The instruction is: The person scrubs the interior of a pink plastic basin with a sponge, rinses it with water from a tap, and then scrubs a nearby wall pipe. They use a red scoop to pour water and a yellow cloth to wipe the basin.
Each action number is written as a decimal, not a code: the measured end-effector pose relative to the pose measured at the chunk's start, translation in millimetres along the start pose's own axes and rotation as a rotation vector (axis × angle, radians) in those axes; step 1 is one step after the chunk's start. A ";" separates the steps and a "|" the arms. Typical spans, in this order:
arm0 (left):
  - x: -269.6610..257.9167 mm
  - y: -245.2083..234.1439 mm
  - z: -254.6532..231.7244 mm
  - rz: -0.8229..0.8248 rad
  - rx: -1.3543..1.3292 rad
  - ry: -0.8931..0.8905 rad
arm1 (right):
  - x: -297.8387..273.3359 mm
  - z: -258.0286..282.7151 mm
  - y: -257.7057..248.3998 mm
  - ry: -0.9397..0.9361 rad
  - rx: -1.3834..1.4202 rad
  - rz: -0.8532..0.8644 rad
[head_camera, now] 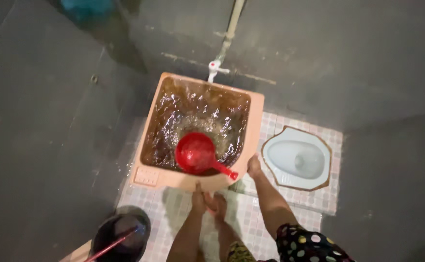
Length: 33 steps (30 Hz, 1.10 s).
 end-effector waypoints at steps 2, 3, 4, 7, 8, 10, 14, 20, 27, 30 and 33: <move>5.9 -21.0 0.8 -0.008 -0.002 0.040 | 2.8 -1.4 -5.5 -0.046 -0.070 -0.012; 7.6 -33.7 3.0 -0.007 -0.004 0.053 | 3.2 -2.2 -2.1 -0.069 -0.046 0.036; 8.4 -42.8 6.8 -0.002 -0.008 0.067 | 2.7 -0.7 0.3 -0.093 -0.021 0.082; 19.5 -55.2 2.7 0.066 -0.021 0.161 | -1.8 -2.2 -3.2 -0.128 -0.102 0.005; 22.6 -60.2 -8.3 0.055 0.091 0.265 | -5.7 -5.2 -3.8 -0.132 -0.094 -0.012; 28.1 -72.6 -13.1 0.083 0.144 0.264 | -20.3 -19.5 -8.0 -0.115 -0.048 -0.048; 14.2 -119.5 -12.6 0.143 0.175 0.201 | -74.4 -70.2 0.6 -0.159 0.070 -0.016; -3.8 -172.0 -38.4 0.158 0.198 0.203 | -155.5 -153.7 10.8 -0.162 0.331 -0.070; 9.0 -202.3 -33.4 0.178 0.329 0.089 | -196.9 -199.8 32.1 -0.156 0.364 -0.038; 7.4 -204.2 -34.4 0.212 0.277 0.029 | -193.8 -191.8 29.9 -0.123 0.308 -0.052; -8.5 -224.9 -52.0 0.067 0.331 0.072 | -200.7 -192.2 10.0 -0.042 0.187 -0.112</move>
Point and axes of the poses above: each hand's wrist, its own x-axis towards the middle knuckle, its own y-axis out of the palm, z = x × y, the point moved 8 cm from there along x, towards the middle knuckle, and after that the axes turned 1 degree about z, right-handed, at the moved point
